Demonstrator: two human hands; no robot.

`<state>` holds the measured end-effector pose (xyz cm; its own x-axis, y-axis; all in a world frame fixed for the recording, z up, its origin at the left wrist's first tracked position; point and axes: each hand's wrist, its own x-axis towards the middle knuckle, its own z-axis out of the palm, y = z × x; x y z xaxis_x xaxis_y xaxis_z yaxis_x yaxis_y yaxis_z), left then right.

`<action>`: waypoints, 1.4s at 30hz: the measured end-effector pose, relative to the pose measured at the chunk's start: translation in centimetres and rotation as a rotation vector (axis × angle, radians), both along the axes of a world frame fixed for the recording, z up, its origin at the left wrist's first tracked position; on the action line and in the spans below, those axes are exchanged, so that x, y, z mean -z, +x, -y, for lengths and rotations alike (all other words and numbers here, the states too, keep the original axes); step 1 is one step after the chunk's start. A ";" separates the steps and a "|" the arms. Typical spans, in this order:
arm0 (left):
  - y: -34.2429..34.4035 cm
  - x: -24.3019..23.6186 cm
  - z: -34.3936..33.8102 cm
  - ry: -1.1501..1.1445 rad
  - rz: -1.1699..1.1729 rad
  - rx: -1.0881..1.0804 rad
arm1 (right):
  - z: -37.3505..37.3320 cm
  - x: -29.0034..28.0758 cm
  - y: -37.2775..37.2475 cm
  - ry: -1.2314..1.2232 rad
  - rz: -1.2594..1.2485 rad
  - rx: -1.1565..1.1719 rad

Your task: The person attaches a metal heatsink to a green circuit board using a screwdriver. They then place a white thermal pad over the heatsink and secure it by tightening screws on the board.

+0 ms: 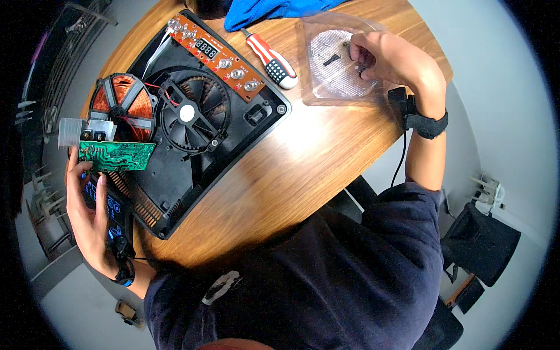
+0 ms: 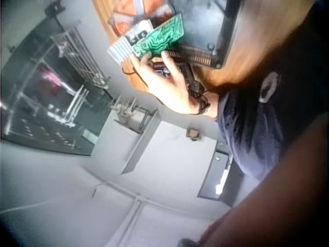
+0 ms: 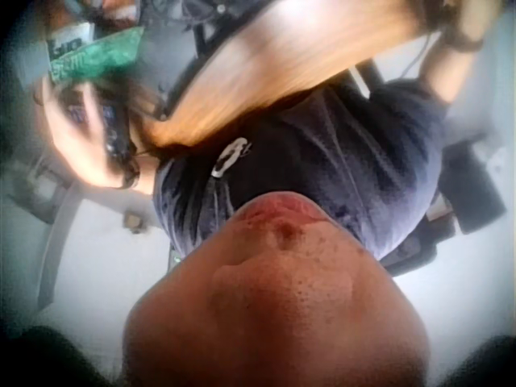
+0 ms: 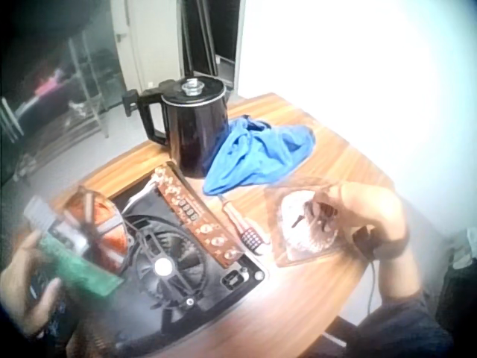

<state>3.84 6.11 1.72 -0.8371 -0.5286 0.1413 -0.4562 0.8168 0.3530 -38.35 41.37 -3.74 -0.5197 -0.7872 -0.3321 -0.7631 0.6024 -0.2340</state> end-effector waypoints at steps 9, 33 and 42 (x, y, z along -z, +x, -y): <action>-0.7 -0.3 -0.5 -0.044 0.116 -0.007 | 0.0 0.5 -0.2 -0.002 -0.054 -0.032; -0.9 0.1 0.1 -0.157 0.172 0.072 | -0.2 1.0 -1.2 -0.066 -0.093 -0.210; -0.8 0.1 0.0 -0.144 0.169 0.082 | 0.2 0.2 -0.8 -0.167 -0.055 -0.229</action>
<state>3.02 6.16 1.60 -0.8946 -0.4423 0.0641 -0.4290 0.8900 0.1546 -39.16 41.16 -3.95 -0.3355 -0.9277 -0.1637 -0.8893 0.3692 -0.2698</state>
